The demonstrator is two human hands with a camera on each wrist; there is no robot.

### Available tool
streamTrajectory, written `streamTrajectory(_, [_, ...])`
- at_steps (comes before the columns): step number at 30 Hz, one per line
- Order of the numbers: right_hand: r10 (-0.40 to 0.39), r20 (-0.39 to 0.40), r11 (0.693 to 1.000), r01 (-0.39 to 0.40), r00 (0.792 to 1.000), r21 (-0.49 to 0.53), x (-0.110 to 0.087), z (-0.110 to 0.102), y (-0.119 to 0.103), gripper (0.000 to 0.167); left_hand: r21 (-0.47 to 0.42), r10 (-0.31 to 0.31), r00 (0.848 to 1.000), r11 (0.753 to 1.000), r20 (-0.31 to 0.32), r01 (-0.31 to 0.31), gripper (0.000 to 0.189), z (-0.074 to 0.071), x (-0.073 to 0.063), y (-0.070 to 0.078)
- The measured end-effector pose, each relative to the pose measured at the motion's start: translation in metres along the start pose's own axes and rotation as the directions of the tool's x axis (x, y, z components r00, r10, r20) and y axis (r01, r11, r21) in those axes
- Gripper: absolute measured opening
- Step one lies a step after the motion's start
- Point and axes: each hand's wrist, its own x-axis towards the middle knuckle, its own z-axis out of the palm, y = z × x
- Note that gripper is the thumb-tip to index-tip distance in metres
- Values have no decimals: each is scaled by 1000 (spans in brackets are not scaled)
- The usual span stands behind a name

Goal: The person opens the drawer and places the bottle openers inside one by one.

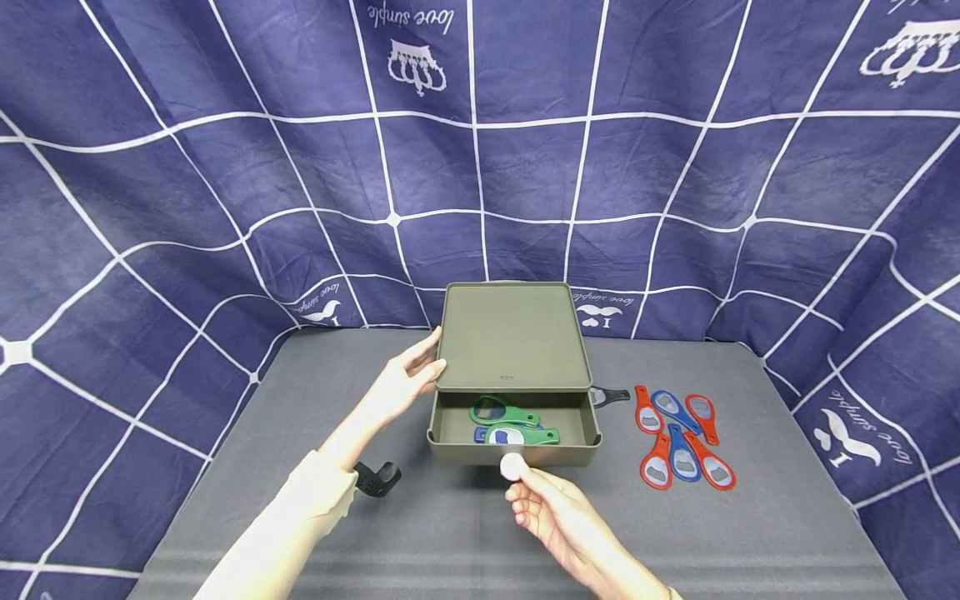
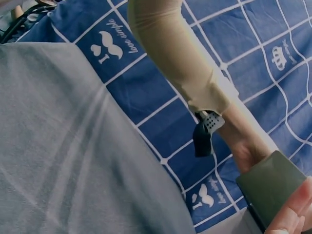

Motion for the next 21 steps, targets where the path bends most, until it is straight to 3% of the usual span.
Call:
streamTrajectory(13, [-38, -124, 997, 45, 992, 55, 28, 1, -15, 23, -13, 2, 1000, 1000, 2, -2, 61, 1, -1, 0])
streamTrajectory(21, [-67, -135, 996, 74, 989, 44, 42, 1, -21, 23, -29, -11, 1000, 1000, -1, 11, 61, 1, -1, -1])
